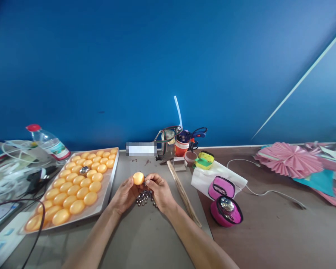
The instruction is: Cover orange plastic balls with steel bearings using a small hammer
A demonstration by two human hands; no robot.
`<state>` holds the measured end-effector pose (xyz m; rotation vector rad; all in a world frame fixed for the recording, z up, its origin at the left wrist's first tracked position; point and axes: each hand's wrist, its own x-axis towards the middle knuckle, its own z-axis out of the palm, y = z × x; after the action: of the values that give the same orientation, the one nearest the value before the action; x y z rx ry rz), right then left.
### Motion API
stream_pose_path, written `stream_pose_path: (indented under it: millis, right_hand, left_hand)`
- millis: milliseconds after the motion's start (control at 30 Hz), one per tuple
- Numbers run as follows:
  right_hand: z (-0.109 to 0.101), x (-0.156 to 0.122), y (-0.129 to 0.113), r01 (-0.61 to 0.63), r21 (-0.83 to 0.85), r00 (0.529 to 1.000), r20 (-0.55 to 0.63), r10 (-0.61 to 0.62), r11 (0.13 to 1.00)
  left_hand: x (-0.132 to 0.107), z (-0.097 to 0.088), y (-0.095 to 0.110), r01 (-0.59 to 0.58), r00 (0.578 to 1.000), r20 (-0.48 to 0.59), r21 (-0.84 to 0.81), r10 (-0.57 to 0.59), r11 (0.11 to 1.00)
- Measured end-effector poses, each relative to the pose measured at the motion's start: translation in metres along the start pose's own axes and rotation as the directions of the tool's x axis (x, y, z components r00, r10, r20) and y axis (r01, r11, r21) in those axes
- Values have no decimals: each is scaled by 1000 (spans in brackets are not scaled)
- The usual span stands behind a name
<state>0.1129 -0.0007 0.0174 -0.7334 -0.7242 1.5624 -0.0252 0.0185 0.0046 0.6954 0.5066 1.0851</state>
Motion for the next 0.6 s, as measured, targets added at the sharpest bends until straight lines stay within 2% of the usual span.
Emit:
stream_pose_path:
  millis: [600]
  right_hand:
    - [0,0,2,-32,-19,999,7,32,999]
  left_hand:
    - [-1,3,0,25,999,-22,17,-25,1000]
